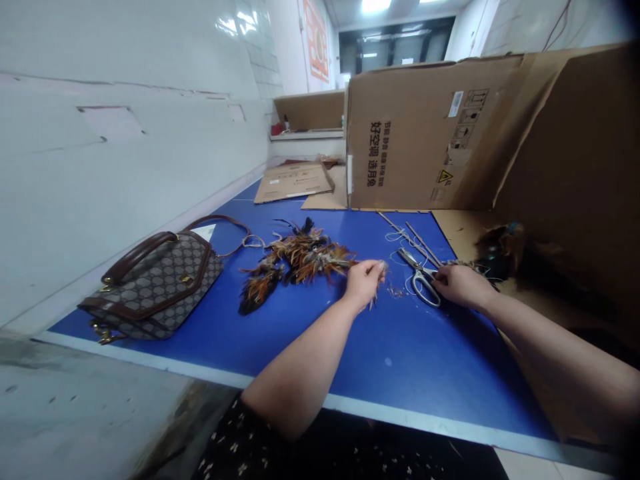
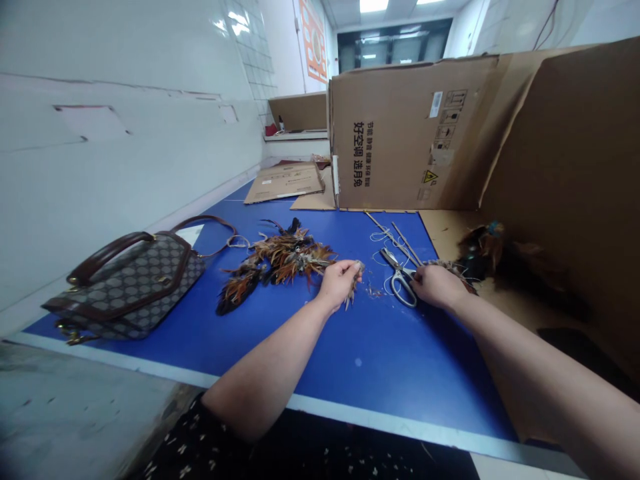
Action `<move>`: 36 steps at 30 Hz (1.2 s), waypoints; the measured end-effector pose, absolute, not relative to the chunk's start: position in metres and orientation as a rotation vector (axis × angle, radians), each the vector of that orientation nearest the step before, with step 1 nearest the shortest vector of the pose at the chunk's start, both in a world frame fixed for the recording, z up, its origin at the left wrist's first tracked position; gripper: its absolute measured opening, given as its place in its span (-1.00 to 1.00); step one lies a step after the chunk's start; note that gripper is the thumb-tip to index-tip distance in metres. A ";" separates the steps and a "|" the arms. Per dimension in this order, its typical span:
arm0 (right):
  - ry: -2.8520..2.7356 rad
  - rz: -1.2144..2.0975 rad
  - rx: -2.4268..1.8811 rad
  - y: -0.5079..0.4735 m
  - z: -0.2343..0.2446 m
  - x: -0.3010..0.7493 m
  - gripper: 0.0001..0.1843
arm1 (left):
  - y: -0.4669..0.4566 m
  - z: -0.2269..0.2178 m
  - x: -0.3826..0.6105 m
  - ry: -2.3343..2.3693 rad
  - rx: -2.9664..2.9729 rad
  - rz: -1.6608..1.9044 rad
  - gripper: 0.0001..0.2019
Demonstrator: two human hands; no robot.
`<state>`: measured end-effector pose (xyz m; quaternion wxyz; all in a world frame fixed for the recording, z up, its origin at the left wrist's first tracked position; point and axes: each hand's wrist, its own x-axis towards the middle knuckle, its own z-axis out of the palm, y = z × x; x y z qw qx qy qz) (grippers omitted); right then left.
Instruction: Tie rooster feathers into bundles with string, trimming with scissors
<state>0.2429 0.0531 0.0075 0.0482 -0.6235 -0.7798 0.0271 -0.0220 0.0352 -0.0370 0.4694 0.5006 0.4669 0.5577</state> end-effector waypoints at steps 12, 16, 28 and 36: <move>-2.226 0.384 -1.772 0.034 0.016 0.256 -0.78 | 0.033 -0.034 -0.021 1.052 1.091 1.318 -0.62; -1.938 0.883 -1.657 0.014 0.028 0.261 -0.68 | 0.034 -0.036 -0.020 0.961 1.026 1.267 -0.61; -1.550 1.522 -1.320 -0.041 0.012 0.256 -0.50 | 0.019 -0.023 -0.022 0.574 1.204 1.169 -0.65; -1.812 1.455 -1.289 -0.053 0.020 0.273 -0.59 | 0.048 -0.038 -0.037 1.146 0.961 1.403 -0.63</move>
